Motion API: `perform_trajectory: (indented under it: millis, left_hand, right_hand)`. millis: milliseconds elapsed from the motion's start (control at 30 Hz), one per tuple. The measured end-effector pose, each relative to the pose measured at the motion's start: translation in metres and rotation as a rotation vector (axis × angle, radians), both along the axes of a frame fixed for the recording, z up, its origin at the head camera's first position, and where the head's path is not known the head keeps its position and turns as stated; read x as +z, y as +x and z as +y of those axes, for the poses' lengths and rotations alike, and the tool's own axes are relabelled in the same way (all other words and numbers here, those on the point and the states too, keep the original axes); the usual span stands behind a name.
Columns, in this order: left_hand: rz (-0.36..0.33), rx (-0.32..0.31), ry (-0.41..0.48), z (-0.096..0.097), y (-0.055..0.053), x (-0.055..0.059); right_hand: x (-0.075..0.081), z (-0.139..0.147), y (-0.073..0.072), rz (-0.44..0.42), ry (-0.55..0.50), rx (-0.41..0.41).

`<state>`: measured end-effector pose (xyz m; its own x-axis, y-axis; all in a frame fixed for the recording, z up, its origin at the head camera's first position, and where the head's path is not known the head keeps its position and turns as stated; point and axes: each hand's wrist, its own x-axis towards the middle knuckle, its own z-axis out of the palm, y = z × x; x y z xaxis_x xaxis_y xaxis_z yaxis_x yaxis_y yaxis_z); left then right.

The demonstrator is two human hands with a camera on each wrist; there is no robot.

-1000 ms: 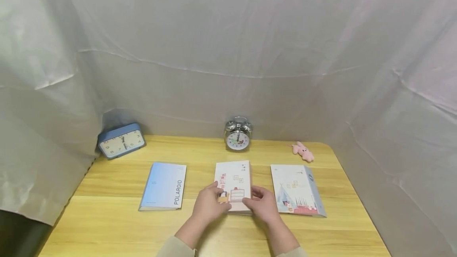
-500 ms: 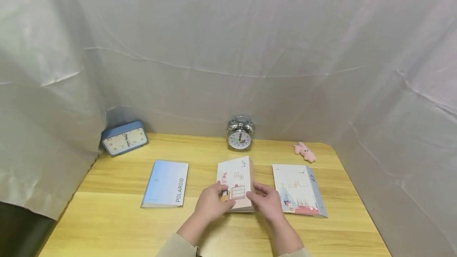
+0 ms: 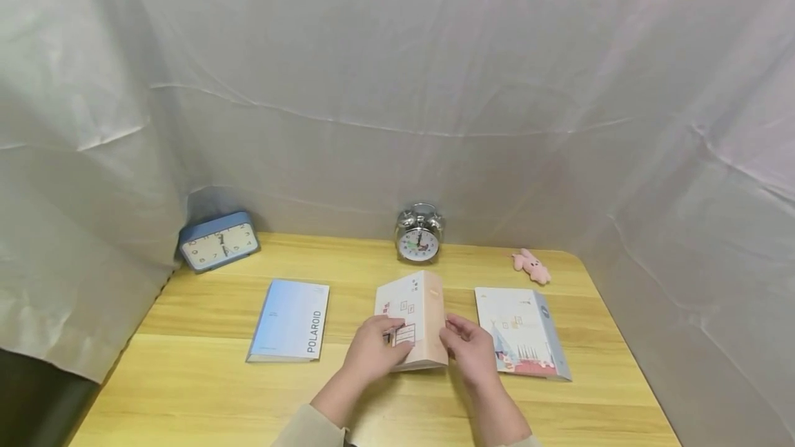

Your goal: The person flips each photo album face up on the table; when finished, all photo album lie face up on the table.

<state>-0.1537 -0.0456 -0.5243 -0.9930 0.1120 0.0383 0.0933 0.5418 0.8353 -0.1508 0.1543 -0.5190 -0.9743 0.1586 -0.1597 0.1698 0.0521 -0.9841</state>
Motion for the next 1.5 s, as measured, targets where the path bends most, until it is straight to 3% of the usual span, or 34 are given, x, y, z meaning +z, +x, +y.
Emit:
perform_trajectory:
  millis: [267,600,767,1133,1367,1500]
  left_hand:
    - [0.036,-0.006,0.078,0.010,0.003,0.010]
    - [-0.020,0.020,0.198,0.014,0.002,0.013]
    - [-0.048,0.022,0.274,0.014,0.002,0.015]
    - [-0.097,-0.004,0.444,0.006,0.004,0.017]
    - [-0.139,-0.034,0.495,0.000,0.003,0.014]
    - [-0.139,-0.037,0.530,-0.002,0.004,0.013]
  right_hand:
    - [0.007,-0.001,0.002,-0.005,-0.070,-0.027]
    - [0.010,-0.003,0.004,0.061,-0.221,-0.037]
    - [0.011,-0.004,0.005,0.103,-0.262,0.008]
    - [0.002,-0.008,0.003,0.144,-0.230,0.160]
    - [-0.006,-0.012,0.005,-0.037,-0.140,0.163]
    - [-0.013,-0.014,0.006,-0.108,-0.125,0.217]
